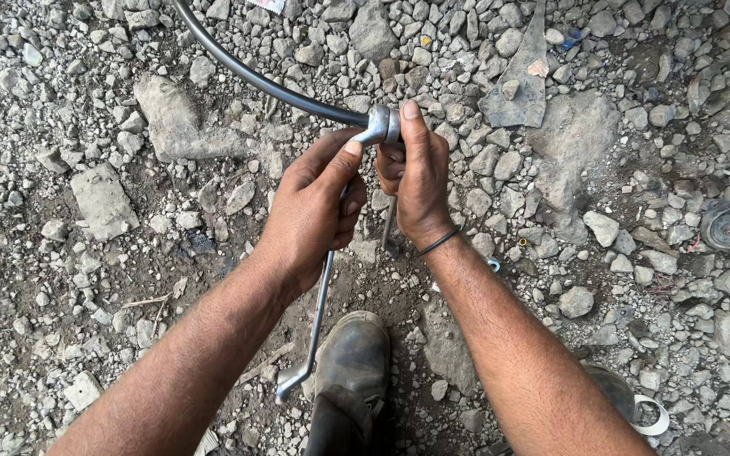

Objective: The person uses two wrenches to tighten a metal fitting on a black hose. They repeatedly adjust the wrenches and rotate the fitting to secure it, then inspect the connection by hand.

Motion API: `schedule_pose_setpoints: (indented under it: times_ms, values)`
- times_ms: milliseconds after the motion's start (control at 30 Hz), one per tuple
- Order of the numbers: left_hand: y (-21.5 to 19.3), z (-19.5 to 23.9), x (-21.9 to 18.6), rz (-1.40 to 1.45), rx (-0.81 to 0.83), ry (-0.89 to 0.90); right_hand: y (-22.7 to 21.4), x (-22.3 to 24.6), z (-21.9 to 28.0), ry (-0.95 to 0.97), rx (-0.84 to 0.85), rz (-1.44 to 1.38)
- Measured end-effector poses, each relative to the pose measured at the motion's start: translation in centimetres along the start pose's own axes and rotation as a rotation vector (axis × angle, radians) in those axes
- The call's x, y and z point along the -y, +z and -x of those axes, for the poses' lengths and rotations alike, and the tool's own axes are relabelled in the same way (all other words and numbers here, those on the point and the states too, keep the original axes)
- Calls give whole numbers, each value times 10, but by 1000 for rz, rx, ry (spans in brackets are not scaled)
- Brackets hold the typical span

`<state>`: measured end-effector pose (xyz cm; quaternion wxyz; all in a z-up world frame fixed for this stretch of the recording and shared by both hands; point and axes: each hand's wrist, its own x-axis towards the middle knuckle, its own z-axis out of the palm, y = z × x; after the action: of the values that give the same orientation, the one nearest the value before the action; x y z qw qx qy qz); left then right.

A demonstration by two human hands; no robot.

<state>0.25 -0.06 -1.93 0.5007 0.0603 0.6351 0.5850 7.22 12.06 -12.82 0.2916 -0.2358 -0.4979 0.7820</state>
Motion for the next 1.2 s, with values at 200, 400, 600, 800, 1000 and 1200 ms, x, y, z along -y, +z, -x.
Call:
schedule_pose_setpoints:
  times_ms: [200,400,600,800,1000,1200]
  values:
    - [4,0,9,18,-45,80,2,2,-2,12,-27,20]
    - [8,4,10,0,-73,162,2,0,-2,5,-2,11]
    - [7,4,15,57,-80,142,0,0,-1,35,-7,-18]
    - [11,-8,29,-12,-96,248,-4,2,-2,42,11,-79]
    - [11,7,45,-600,-219,405,-6,2,-4,8,-2,-42]
    - [-15,62,61,-1085,-54,-43,-16,-7,-13,-81,-43,84]
